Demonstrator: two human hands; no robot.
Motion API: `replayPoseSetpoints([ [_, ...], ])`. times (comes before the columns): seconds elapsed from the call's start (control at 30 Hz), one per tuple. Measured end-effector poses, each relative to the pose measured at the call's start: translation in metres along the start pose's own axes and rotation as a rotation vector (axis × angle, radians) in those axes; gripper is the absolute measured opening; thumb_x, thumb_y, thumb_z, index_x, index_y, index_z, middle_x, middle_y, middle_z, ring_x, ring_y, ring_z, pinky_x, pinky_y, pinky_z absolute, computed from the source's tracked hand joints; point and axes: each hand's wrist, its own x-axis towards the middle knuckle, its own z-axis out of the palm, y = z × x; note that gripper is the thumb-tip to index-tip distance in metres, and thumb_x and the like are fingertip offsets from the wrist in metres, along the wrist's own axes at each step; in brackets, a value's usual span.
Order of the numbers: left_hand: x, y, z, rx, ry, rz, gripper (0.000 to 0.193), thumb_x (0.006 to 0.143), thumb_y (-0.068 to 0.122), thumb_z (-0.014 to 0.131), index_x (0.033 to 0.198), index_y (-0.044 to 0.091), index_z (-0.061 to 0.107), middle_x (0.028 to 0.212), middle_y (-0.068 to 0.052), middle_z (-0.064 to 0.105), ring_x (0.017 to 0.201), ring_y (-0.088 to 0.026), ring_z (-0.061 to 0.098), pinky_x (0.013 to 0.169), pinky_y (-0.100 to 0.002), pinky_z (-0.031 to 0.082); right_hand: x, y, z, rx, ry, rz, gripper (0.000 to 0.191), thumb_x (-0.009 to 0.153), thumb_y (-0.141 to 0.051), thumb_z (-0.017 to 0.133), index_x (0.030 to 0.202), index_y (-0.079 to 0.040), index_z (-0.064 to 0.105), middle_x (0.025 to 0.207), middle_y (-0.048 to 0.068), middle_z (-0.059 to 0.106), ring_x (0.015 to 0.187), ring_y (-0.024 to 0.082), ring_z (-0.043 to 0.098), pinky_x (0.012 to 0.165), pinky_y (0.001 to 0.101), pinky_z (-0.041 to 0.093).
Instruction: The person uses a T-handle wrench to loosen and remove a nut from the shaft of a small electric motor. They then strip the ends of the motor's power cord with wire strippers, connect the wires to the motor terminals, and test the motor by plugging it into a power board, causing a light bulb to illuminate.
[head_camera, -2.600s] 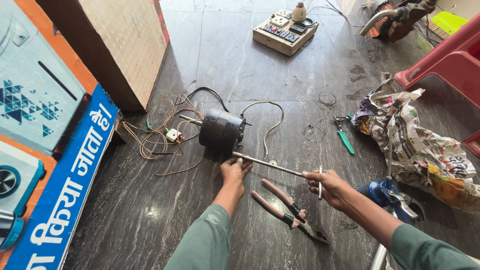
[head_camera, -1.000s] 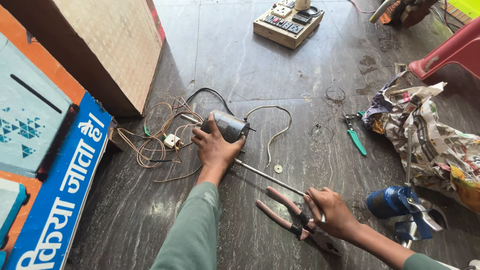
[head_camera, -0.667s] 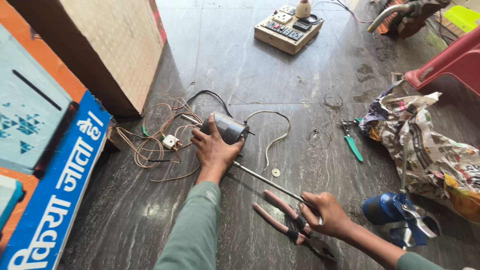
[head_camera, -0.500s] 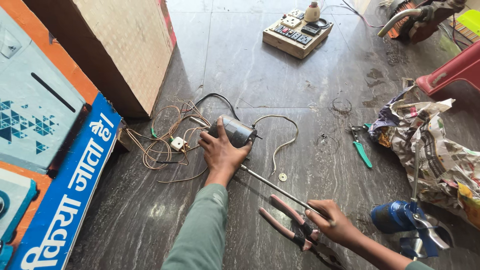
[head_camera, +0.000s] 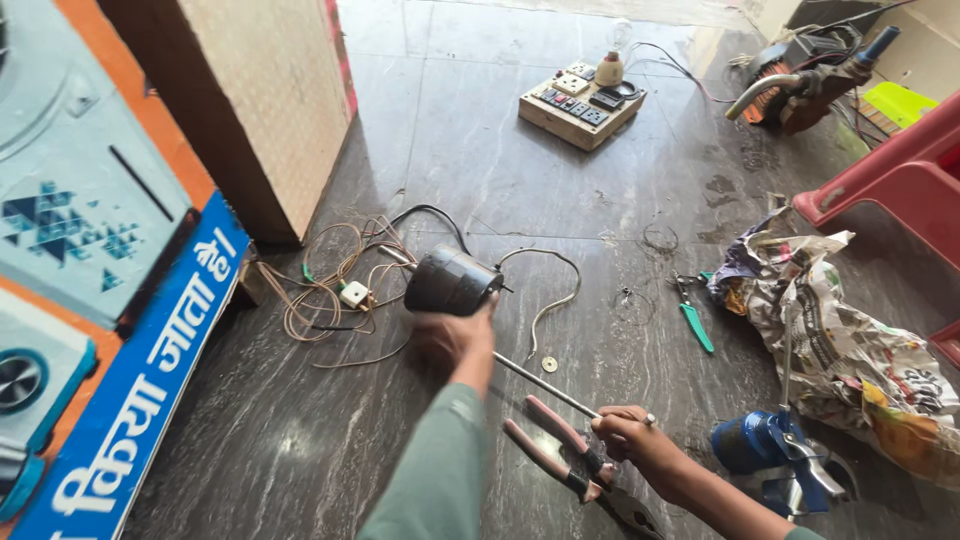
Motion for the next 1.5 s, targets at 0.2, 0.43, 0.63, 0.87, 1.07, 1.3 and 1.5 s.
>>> replayPoseSetpoints([
  [0.2, -0.015, -0.016, 0.054, -0.219, -0.279, -0.463, 0.062, 0.09, 0.023, 0.068, 0.132, -0.02, 0.051, 0.128, -0.037, 0.064, 0.115, -0.046, 0.07, 0.095, -0.05, 0.058, -0.031, -0.003, 0.008, -0.185, 0.01, 0.019, 0.022, 0.093, -0.025, 0.066, 0.082, -0.006, 0.066, 0.068, -0.002, 0.058, 0.063, 0.009, 0.054, 0.061, 0.0266, 0.042],
  [0.43, -0.041, -0.027, 0.03, -0.836, -0.316, -0.76, 0.018, 0.099, -0.001, 0.053, 0.108, -0.012, 0.063, 0.093, -0.021, 0.076, 0.073, -0.028, 0.075, 0.056, -0.035, 0.057, -0.054, 0.004, -0.012, -0.313, 0.05, -0.089, 0.026, 0.096, -0.027, 0.068, 0.083, -0.004, 0.067, 0.07, -0.005, 0.052, 0.066, 0.006, 0.046, 0.06, 0.0251, 0.039],
  [0.63, -0.062, 0.008, 0.04, -1.194, -0.57, -0.753, 0.015, 0.105, 0.013, 0.051, 0.109, 0.0, 0.056, 0.095, -0.014, 0.074, 0.076, -0.027, 0.074, 0.068, -0.038, 0.059, -0.056, -0.014, -0.034, -0.463, 0.167, -0.253, 0.026, 0.094, -0.025, 0.067, 0.083, -0.002, 0.069, 0.064, -0.002, 0.051, 0.061, 0.01, 0.042, 0.054, 0.0278, 0.034],
  [0.87, -0.051, 0.013, 0.038, -1.354, -0.688, -0.592, 0.027, 0.11, 0.026, 0.035, 0.113, 0.007, 0.054, 0.103, -0.012, 0.075, 0.092, -0.026, 0.075, 0.082, -0.041, 0.06, -0.042, -0.055, -0.036, -0.685, 0.255, -0.397, 0.028, 0.093, -0.027, 0.068, 0.086, 0.001, 0.071, 0.067, 0.003, 0.061, 0.065, 0.01, 0.052, 0.057, 0.03, 0.041],
  [1.07, -0.04, 0.006, 0.043, -1.321, -0.696, -0.638, 0.033, 0.111, 0.025, 0.032, 0.109, 0.006, 0.058, 0.102, -0.011, 0.072, 0.09, -0.027, 0.073, 0.085, -0.044, 0.06, -0.036, -0.059, -0.029, -0.729, 0.261, -0.396, 0.029, 0.093, -0.028, 0.068, 0.087, 0.0, 0.072, 0.067, 0.003, 0.062, 0.066, 0.01, 0.053, 0.059, 0.0305, 0.043],
  [1.3, -0.036, -0.001, 0.051, -1.357, -0.725, -0.627, 0.032, 0.111, 0.024, 0.032, 0.109, 0.006, 0.059, 0.103, -0.013, 0.072, 0.091, -0.029, 0.073, 0.086, -0.045, 0.058, -0.03, -0.051, -0.029, -0.59, 0.264, -0.328, 0.026, 0.093, -0.024, 0.069, 0.086, 0.0, 0.074, 0.068, 0.002, 0.061, 0.066, 0.01, 0.051, 0.059, 0.0295, 0.04],
  [1.5, -0.036, 0.0, 0.046, -1.337, -0.733, -0.583, 0.033, 0.111, 0.023, 0.034, 0.113, 0.002, 0.059, 0.105, -0.014, 0.072, 0.095, -0.03, 0.073, 0.09, -0.046, 0.06, -0.024, -0.05, -0.034, -0.521, 0.216, -0.393, 0.024, 0.093, -0.023, 0.068, 0.086, -0.001, 0.073, 0.069, 0.001, 0.061, 0.067, 0.009, 0.052, 0.059, 0.0279, 0.041],
])
